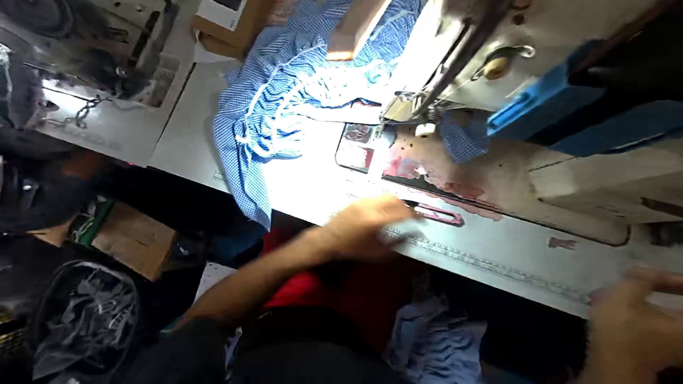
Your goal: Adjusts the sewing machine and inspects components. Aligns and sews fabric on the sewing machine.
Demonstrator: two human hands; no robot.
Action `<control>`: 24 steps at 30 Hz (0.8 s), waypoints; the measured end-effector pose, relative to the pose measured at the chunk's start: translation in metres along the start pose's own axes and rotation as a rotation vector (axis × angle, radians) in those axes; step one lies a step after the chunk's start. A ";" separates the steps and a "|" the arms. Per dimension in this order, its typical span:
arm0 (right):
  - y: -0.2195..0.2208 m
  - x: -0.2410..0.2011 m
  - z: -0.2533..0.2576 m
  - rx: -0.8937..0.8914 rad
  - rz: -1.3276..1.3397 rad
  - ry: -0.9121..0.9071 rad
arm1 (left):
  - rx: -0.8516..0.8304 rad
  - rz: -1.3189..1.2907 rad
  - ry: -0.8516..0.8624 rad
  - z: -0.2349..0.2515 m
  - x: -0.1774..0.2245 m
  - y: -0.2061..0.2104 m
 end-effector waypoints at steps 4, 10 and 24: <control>0.032 -0.094 -0.003 -0.251 -0.208 -0.006 | 0.002 0.563 -0.415 -0.056 -0.106 -0.117; 0.075 -0.228 -0.009 -0.268 -0.098 -0.100 | -0.182 0.552 -0.713 -0.080 -0.106 -0.092; 0.163 -0.302 0.020 -0.565 -0.096 -0.692 | -0.360 0.203 -0.185 -0.004 -0.180 -0.122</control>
Point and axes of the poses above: each hand's wrist, its own z-axis towards the middle knuckle, its own y-axis out of the palm, x = y × z, the point moved 1 cm from there along z, towards the middle knuckle, and after that the axes turned 14 degrees about -x, right-handed, at the moved point
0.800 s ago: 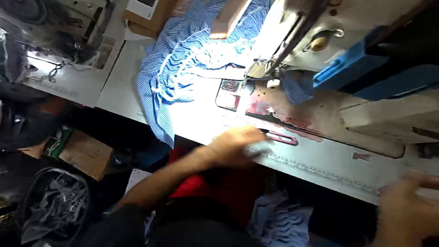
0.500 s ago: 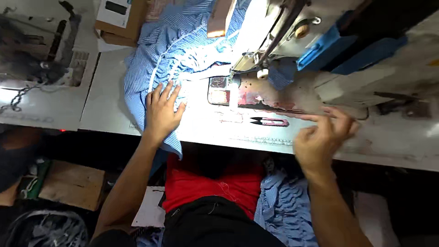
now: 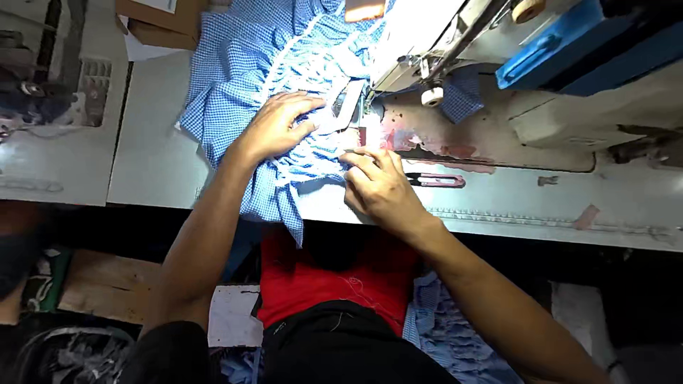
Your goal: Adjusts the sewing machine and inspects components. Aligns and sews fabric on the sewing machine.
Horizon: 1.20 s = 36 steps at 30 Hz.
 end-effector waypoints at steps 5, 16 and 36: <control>-0.013 0.025 -0.006 -0.031 0.019 -0.146 | -0.100 0.138 -0.047 0.022 0.013 0.012; -0.015 0.076 0.013 -0.028 -0.016 0.134 | -0.196 0.210 -0.147 0.116 0.005 -0.005; -0.020 0.085 0.024 -0.048 0.038 0.177 | -0.167 0.167 -0.375 0.128 0.015 -0.001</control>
Point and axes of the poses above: each hand's wrist, its own z-axis towards the middle knuckle, its own y-axis out of the palm, x = y × z, the point moved 1 cm from there along z, towards the middle knuckle, and after that the axes turned 14 degrees about -x, right-handed, at the moved point
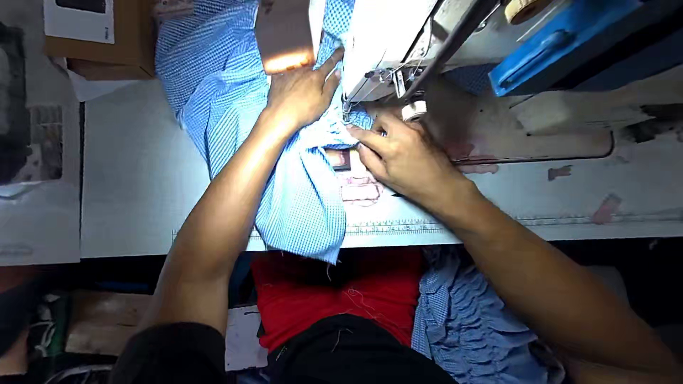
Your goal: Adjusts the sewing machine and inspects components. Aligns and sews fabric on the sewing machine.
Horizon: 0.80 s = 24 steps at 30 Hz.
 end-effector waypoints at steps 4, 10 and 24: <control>0.000 0.000 -0.002 0.051 -0.032 0.025 | 0.018 -0.001 0.263 0.015 0.013 -0.019; 0.000 -0.036 -0.042 0.036 -0.157 -0.049 | 0.326 -0.132 0.561 -0.027 -0.012 0.014; -0.002 -0.018 -0.028 -0.081 0.023 -0.191 | 0.227 -0.043 0.331 -0.065 0.001 0.040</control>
Point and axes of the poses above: each hand's wrist, its own z-axis towards the middle knuckle, its own y-axis out of the palm, x = y × z, the point moved 1 cm from there along z, towards the middle knuckle, and after that the axes turned 14 degrees about -x, right-handed, at the moved point
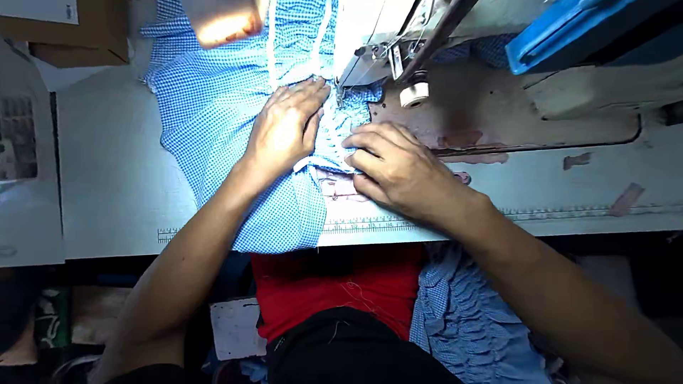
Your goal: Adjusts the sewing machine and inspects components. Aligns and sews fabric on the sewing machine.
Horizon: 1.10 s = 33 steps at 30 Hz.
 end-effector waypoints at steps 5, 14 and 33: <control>0.004 -0.006 0.000 0.036 -0.061 0.112 | -0.052 0.034 0.043 0.024 -0.014 -0.008; 0.008 0.003 0.016 0.109 -0.138 0.199 | -0.068 0.074 0.101 0.042 -0.026 -0.014; 0.008 0.004 0.029 0.085 -0.168 0.273 | -0.071 0.017 0.137 0.050 -0.029 -0.027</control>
Point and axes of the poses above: each hand's wrist, its own z-axis towards the middle knuckle, its own y-axis out of the palm, x = y × z, the point moved 1 cm from there along z, towards the middle knuckle, and after that the axes turned 14 degrees about -x, right-handed, at the moved point
